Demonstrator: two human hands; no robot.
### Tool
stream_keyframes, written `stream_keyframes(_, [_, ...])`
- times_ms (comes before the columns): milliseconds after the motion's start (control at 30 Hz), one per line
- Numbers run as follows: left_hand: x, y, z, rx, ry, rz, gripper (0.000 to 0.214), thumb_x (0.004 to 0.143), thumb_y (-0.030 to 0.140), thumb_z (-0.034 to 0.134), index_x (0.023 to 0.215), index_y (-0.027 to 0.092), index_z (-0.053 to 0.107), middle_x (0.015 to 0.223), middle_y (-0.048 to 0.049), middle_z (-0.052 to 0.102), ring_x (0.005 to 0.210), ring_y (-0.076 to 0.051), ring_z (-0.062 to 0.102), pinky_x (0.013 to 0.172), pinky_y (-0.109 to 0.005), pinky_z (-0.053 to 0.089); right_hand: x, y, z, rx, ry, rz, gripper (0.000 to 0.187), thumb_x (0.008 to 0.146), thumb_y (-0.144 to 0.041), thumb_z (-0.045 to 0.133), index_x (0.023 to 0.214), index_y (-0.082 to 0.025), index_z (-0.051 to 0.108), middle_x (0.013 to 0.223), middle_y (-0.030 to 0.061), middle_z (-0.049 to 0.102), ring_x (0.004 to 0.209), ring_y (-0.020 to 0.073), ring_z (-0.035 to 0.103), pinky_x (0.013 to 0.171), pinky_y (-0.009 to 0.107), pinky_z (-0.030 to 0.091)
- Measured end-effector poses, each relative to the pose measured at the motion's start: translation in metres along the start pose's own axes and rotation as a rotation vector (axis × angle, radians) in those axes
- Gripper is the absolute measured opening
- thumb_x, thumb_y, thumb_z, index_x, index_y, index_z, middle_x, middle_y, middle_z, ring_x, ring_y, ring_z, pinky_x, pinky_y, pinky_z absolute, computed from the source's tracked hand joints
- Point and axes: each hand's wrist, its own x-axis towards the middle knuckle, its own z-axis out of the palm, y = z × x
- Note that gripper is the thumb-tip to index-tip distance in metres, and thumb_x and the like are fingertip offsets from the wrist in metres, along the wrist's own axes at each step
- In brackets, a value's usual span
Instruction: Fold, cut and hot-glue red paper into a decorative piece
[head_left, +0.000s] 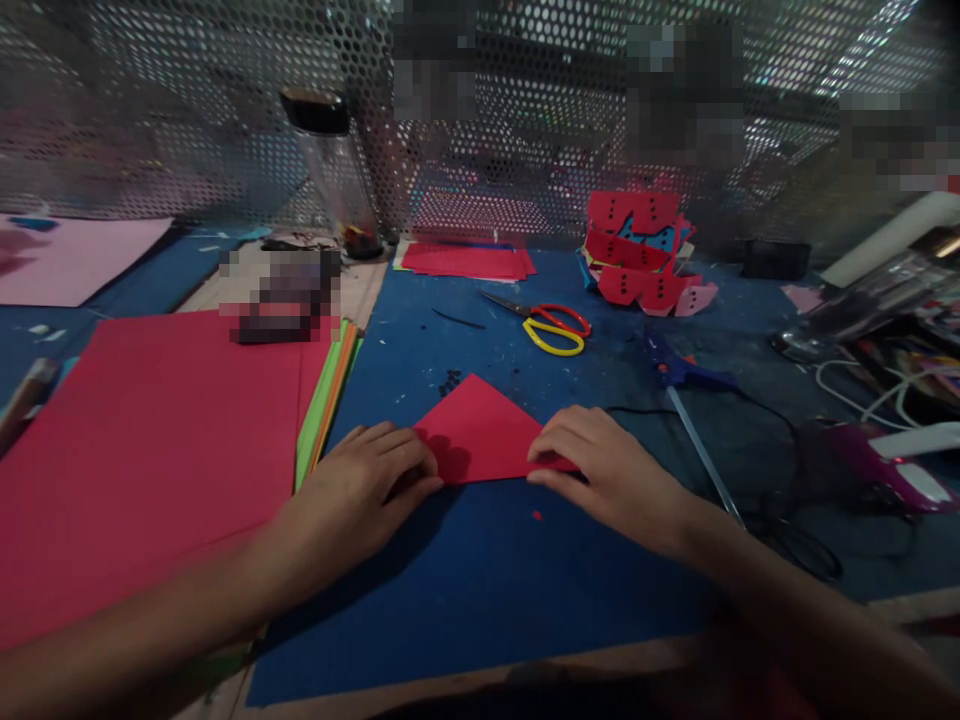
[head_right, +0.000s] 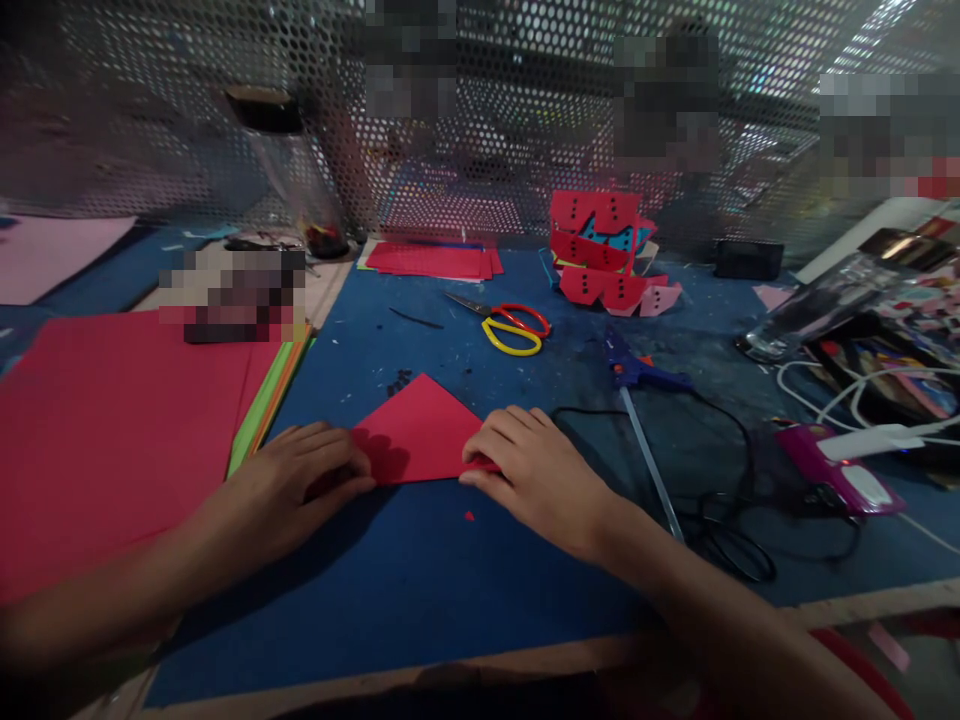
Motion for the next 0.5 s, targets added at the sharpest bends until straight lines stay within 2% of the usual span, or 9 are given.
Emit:
stream_keyframes(133, [0.0007,0.0016,-0.0009,0.001,-0.007,-0.014,0.017,0.102,0.033,0.058,0.089,0.022,0.063,0.091,-0.0017,0.069,0.086,-0.021,0.058,0.079,-0.036,0.041,0.0029,-0.0012,0.0077,0.007,-0.046,0.023,0.017,0.104,-0.034,0.058,0.095,-0.023,0.066,0.1,0.0024,0.07,0.096,0.0195,0.059,0.087,0.035,0.036])
stream_keyframes(500, [0.0021,0.0043,0.001,-0.014,0.011,-0.026,0.016,0.1,0.029,0.057,0.086,0.022,0.061,0.085,-0.0006,0.066,0.081,-0.02,0.055,0.076,-0.035,0.037,0.0045,-0.0077,0.0121,-0.005,-0.009,0.125,0.018,0.102,-0.029,0.061,0.086,-0.021,0.062,0.089,0.0008,0.065,0.086,0.018,0.056,0.079,0.034,0.034])
